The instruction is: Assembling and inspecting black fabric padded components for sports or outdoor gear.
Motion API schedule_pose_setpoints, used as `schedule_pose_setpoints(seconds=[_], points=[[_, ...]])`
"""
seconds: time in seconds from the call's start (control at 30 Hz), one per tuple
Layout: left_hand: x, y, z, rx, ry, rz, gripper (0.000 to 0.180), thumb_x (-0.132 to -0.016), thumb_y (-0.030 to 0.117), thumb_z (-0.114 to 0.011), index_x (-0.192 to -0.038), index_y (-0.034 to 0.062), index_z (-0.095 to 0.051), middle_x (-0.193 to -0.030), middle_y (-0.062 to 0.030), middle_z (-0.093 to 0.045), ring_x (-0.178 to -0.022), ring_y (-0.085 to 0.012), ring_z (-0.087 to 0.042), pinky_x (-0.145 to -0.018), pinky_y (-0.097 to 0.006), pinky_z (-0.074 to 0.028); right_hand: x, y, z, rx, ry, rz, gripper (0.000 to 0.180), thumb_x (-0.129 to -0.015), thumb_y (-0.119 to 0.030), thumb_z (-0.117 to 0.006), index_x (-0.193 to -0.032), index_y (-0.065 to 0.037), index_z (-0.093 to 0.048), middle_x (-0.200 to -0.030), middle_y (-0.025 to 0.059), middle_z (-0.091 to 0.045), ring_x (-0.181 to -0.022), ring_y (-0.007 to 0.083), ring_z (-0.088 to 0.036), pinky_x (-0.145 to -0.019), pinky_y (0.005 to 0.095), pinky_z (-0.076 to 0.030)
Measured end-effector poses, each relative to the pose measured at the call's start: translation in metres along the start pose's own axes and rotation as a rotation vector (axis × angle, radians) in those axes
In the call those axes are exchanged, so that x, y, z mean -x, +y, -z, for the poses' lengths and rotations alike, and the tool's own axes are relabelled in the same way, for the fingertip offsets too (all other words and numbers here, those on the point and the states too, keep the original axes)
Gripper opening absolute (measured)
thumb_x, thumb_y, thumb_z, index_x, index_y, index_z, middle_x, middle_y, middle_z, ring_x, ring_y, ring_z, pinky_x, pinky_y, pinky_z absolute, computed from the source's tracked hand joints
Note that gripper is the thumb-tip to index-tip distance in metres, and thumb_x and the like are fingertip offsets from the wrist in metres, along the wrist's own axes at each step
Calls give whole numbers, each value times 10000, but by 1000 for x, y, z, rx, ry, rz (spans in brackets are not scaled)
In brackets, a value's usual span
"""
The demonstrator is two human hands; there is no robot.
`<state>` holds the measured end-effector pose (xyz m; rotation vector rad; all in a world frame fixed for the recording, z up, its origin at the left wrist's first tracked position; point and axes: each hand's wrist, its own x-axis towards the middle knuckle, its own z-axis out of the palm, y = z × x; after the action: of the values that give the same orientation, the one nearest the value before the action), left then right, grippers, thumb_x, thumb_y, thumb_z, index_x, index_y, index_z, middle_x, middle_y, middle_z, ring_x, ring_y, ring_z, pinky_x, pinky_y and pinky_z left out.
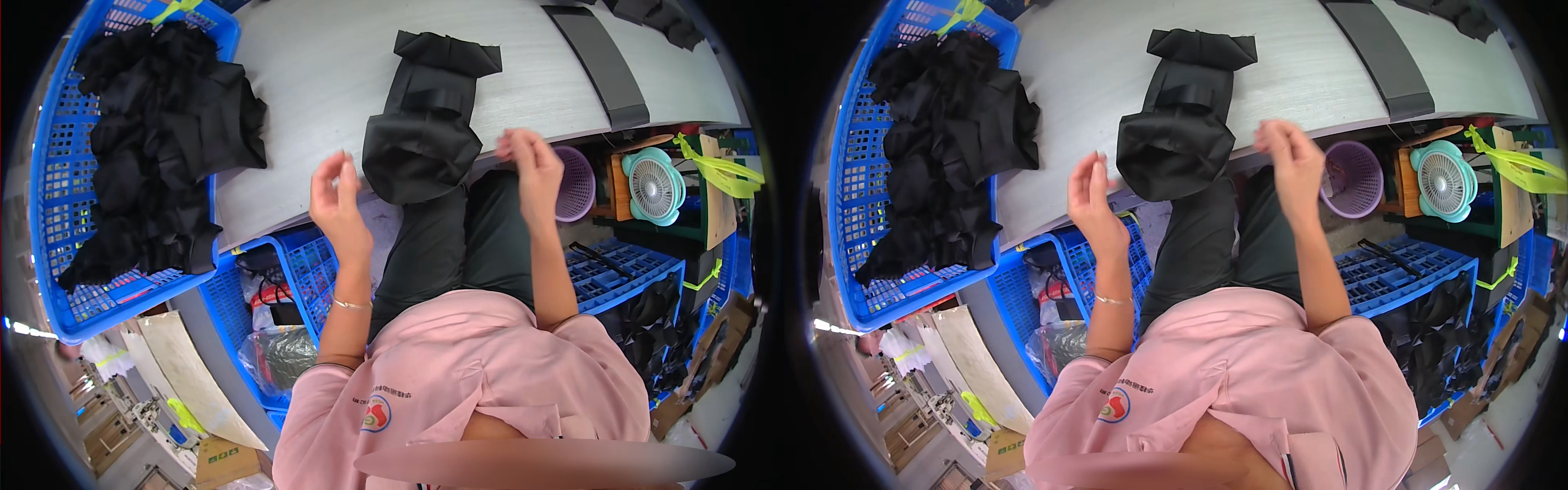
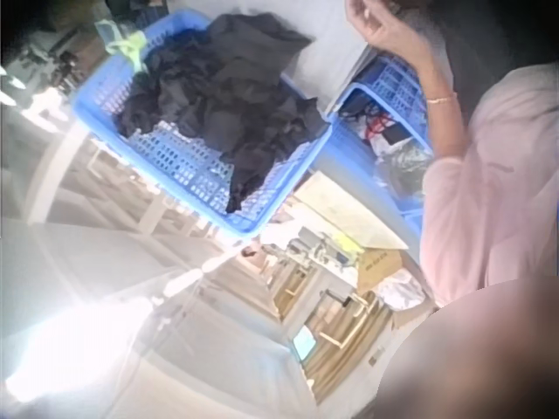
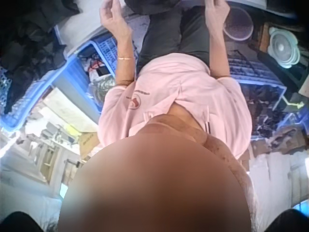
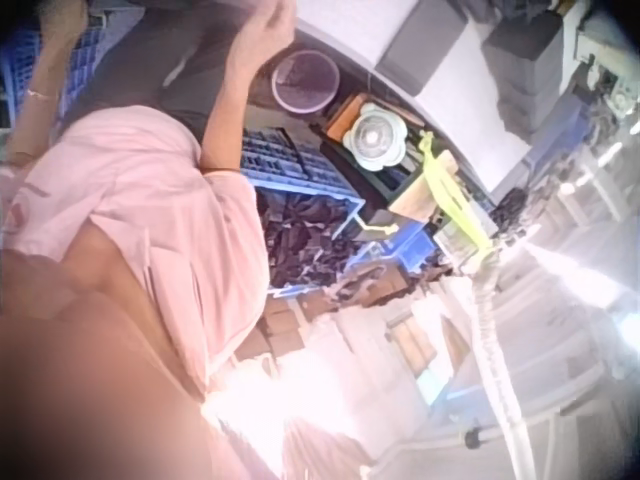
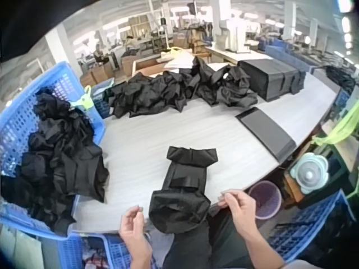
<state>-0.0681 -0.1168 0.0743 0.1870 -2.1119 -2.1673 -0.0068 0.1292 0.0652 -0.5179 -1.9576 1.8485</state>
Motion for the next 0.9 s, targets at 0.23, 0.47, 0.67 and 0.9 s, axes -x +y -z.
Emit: schedule_pose_setpoints(seconds=[0.23,0.47,0.67,0.9], points=[[-49,-12,-42,526,-513,415,337,-993,254,-596,-1229,14,-622,-1207,-69,-655,-1111,-148,-606,-981,-320,-467,0,3,-27,-760,-230,-384,308,-946,-159,-660,-1211,-11,-607,-1070,59,-686,-943,112,-654,-837,259,-519],[-52,-33,-55,908,-603,777,360,-973,250,-623,-1254,24,-605,-1166,-57,-674,-1065,-161,-625,-917,-323,-506,-29,10,-16,-403,-97,-257,186,-857,-36,-705,-1022,-49,-620,-955,-18,-672,-828,75,-623,-749,248,-500],[-53,-21,-69,505,-850,531,433,-885,128,-726,-1268,18,-560,-1007,-12,-661,-818,-86,-601,-702,-221,-486,-30,29,-24,516,153,322,293,-725,55,-654,-975,-83,-586,-881,107,-609,-731,286,-622,-642,353,-488],[-34,-9,-82,87,-818,365,381,-871,134,-745,-1202,21,-592,-990,-6,-663,-844,-74,-613,-702,-223,-479,-24,32,-45,742,93,498,337,-720,14,-653,-1033,-72,-563,-962,109,-639,-818,363,-642,-658,432,-499]])
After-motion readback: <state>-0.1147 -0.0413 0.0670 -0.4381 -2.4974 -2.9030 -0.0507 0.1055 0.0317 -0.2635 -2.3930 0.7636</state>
